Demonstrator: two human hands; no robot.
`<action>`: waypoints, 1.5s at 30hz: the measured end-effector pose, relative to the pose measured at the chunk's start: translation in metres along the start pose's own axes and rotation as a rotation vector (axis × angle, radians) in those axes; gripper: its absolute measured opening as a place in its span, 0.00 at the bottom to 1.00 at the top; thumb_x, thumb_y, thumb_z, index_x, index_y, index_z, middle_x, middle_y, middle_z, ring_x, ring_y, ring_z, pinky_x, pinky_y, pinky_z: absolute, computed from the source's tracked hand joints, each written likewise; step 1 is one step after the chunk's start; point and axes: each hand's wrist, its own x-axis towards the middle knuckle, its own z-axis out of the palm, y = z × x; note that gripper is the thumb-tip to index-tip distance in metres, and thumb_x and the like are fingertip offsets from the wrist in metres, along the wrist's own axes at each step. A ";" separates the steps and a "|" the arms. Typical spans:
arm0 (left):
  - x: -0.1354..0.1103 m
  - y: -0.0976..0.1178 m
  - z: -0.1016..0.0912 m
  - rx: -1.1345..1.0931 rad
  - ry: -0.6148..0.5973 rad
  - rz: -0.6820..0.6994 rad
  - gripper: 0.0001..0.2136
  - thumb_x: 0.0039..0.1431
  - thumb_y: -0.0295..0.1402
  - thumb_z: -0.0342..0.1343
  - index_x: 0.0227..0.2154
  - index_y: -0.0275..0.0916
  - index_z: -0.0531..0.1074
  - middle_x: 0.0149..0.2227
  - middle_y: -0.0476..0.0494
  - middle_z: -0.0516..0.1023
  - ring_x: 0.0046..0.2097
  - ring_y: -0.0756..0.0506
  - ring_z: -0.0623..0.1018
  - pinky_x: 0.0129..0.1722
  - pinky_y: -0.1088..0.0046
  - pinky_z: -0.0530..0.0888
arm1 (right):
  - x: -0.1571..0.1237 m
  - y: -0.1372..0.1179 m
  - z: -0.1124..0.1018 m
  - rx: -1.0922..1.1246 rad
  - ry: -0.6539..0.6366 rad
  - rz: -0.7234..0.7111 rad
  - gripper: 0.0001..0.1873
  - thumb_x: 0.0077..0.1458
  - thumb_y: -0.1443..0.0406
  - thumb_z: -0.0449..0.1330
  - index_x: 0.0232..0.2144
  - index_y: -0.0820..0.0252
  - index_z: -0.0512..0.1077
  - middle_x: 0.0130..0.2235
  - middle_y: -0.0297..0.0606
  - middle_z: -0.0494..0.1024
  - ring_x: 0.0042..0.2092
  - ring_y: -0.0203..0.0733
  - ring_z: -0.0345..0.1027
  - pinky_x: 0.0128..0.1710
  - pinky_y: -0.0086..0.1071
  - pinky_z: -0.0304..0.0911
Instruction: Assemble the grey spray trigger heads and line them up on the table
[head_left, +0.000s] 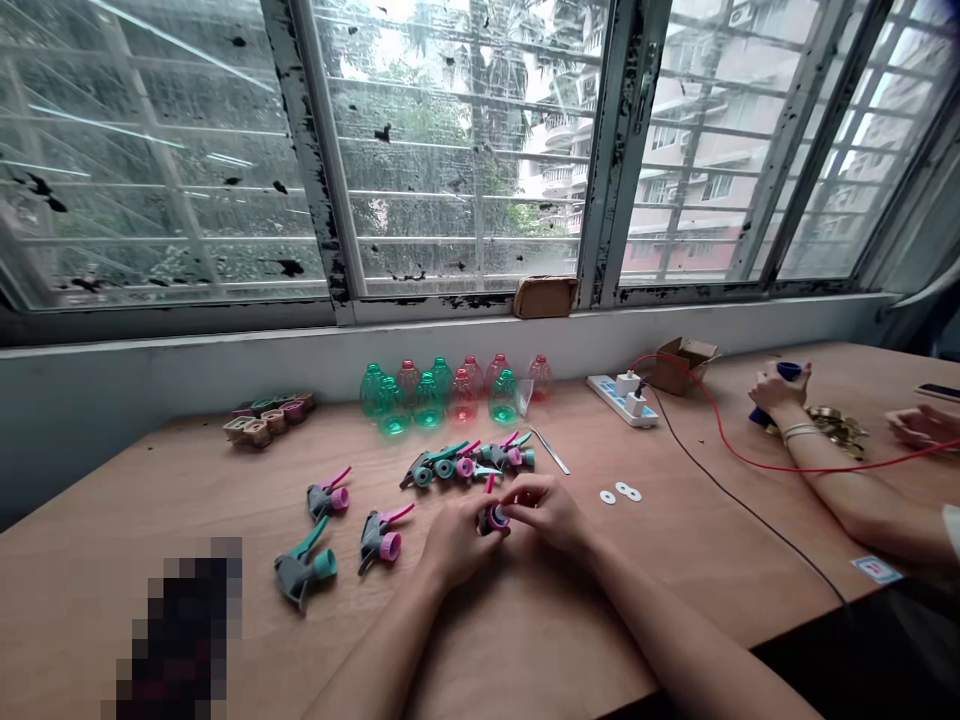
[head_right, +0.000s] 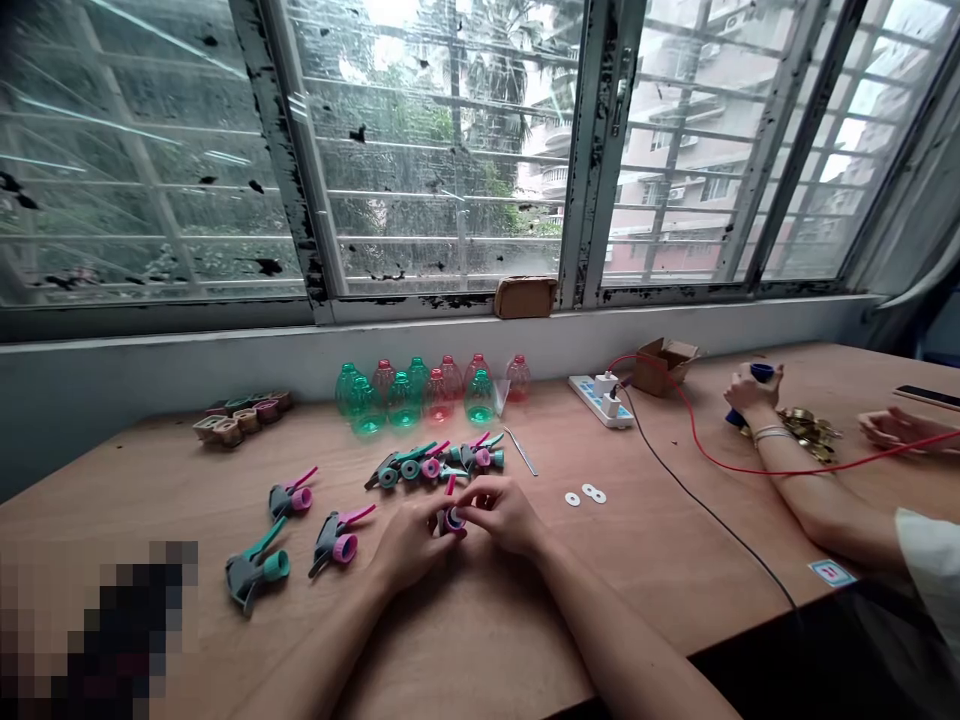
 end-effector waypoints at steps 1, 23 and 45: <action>0.000 0.000 0.000 -0.006 -0.001 0.003 0.19 0.48 0.28 0.57 0.46 0.43 0.75 0.41 0.46 0.79 0.40 0.44 0.75 0.37 0.74 0.68 | -0.001 0.000 0.000 0.009 -0.003 0.008 0.12 0.48 0.57 0.65 0.30 0.61 0.77 0.29 0.36 0.77 0.27 0.34 0.64 0.26 0.27 0.59; -0.001 -0.002 -0.001 0.030 -0.011 0.037 0.19 0.49 0.28 0.57 0.46 0.45 0.75 0.40 0.48 0.80 0.39 0.45 0.76 0.34 0.76 0.67 | -0.002 -0.002 0.003 -0.219 0.005 -0.105 0.05 0.49 0.63 0.65 0.26 0.60 0.78 0.26 0.33 0.70 0.25 0.31 0.57 0.24 0.26 0.53; -0.001 -0.002 0.002 0.072 0.024 0.063 0.11 0.49 0.28 0.56 0.37 0.43 0.76 0.34 0.48 0.79 0.36 0.46 0.76 0.33 0.76 0.66 | -0.005 0.008 0.007 -0.240 -0.015 -0.081 0.06 0.49 0.65 0.63 0.27 0.61 0.79 0.23 0.35 0.76 0.23 0.32 0.61 0.23 0.25 0.54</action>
